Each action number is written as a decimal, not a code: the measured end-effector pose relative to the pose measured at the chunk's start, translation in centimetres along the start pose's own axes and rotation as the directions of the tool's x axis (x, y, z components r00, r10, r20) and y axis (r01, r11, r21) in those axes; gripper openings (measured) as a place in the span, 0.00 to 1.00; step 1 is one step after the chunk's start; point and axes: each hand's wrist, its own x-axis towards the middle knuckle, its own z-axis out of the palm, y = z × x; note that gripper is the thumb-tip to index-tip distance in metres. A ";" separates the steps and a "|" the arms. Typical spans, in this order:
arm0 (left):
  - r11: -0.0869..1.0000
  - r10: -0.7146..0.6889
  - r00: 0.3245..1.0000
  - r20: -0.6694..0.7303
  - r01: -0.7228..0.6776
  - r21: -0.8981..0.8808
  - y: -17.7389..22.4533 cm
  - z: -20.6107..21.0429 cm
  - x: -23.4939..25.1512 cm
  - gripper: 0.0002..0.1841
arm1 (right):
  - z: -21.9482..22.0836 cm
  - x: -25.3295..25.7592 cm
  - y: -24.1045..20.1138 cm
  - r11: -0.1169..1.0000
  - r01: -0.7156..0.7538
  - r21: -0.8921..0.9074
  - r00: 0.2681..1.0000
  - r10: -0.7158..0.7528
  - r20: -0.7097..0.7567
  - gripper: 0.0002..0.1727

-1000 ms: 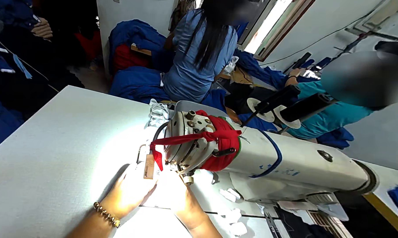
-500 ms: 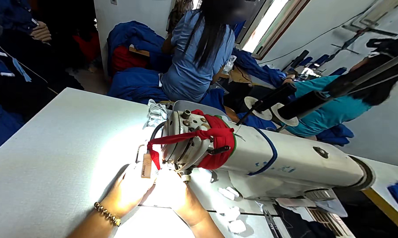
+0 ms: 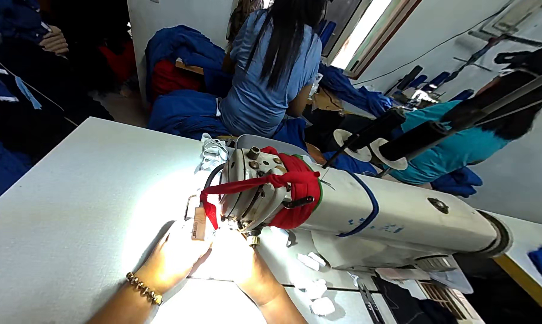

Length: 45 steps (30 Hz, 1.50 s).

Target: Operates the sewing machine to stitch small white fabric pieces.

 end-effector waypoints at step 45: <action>0.985 0.091 0.973 -0.213 -0.057 0.161 0.1 1.0 -2.4 0.22 | 0.0 -0.8 -0.8 0.905 0.219 -0.365 0.975 -0.221 0.036 0.18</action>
